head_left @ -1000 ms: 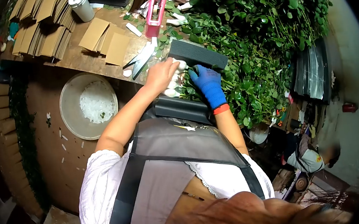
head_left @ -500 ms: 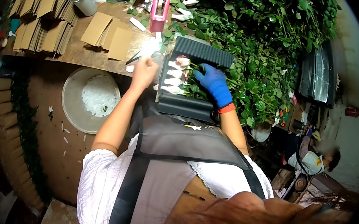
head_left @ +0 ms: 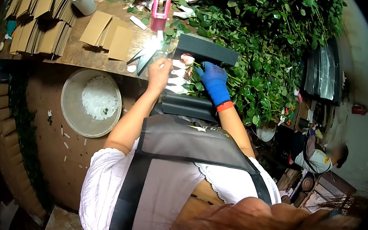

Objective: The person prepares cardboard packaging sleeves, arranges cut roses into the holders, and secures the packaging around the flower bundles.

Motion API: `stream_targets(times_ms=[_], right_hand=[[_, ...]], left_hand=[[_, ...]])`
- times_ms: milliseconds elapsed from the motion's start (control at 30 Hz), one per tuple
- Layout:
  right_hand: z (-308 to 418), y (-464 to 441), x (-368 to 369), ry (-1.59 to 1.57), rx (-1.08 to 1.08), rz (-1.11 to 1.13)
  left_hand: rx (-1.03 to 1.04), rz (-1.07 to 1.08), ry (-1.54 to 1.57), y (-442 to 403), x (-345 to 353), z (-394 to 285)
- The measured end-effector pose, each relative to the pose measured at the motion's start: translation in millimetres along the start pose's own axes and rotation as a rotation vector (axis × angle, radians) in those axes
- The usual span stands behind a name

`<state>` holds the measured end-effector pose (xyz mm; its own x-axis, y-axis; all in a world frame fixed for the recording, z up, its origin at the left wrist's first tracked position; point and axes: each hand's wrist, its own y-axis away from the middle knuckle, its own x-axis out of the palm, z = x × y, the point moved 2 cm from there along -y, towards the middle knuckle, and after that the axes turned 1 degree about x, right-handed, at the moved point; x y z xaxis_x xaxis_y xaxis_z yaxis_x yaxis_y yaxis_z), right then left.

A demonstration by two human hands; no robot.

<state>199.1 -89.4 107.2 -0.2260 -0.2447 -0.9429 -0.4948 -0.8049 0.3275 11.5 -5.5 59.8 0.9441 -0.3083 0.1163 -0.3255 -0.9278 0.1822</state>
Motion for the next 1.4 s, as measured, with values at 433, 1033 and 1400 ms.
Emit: stream_targets(times_ms=[433,1033,1400], right_hand=[[3,13,-3,-0.019,-0.094,0.063],[12,19,-6,0.083,-0.084,0.158],[-14,57,-64,-0.662,-0.181,0.13]], left_hand=[[0.252,0.435,-0.738,2,-13,-35],[0.099,0.617,-0.673,13,-26,-34],[-0.179,0.496,-0.47,17,-96,-22]])
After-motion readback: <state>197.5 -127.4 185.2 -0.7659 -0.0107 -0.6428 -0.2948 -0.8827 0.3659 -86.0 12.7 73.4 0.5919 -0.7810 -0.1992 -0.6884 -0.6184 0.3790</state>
